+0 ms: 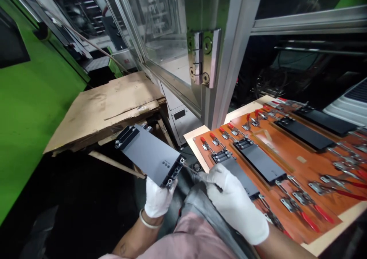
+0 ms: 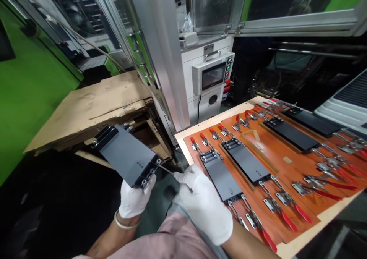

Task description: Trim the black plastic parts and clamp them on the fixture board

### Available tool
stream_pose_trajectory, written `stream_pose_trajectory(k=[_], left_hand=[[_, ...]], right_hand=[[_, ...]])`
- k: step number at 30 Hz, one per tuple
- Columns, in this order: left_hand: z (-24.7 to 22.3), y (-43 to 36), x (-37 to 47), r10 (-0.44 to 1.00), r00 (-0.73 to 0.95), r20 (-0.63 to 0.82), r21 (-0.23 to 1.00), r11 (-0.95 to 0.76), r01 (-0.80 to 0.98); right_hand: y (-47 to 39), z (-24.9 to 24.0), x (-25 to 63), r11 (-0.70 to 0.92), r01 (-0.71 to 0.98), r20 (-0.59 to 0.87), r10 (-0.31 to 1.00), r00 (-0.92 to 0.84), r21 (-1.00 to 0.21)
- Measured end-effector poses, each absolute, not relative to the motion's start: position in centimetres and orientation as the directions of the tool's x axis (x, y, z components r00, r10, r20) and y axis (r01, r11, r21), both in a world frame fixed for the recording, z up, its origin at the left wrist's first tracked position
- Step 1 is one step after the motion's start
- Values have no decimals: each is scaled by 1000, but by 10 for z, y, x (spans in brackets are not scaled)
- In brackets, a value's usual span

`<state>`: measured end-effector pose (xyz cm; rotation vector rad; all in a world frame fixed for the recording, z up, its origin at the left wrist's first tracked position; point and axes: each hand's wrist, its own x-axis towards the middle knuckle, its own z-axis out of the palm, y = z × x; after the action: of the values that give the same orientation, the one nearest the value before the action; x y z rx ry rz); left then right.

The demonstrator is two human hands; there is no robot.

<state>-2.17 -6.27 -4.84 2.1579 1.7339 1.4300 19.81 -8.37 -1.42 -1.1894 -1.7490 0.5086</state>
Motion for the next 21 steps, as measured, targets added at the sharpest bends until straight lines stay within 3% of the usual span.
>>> stream_pose_trajectory(k=[3,14,21], left_hand=[[-51,-64,-23,729,-27,684,458,-400,794],[-49,-62,-20,771,-79,632,566,-390,727],[-39,-62,-12,762,-105,639,560,-367,743]], right_hand=[[-84,-12,194,438,471,453,887,-89,-766],[-90,-13,186,367,390,373,926,-64,-844],[-112,-23,172,445,498,390,895,-216,-745]])
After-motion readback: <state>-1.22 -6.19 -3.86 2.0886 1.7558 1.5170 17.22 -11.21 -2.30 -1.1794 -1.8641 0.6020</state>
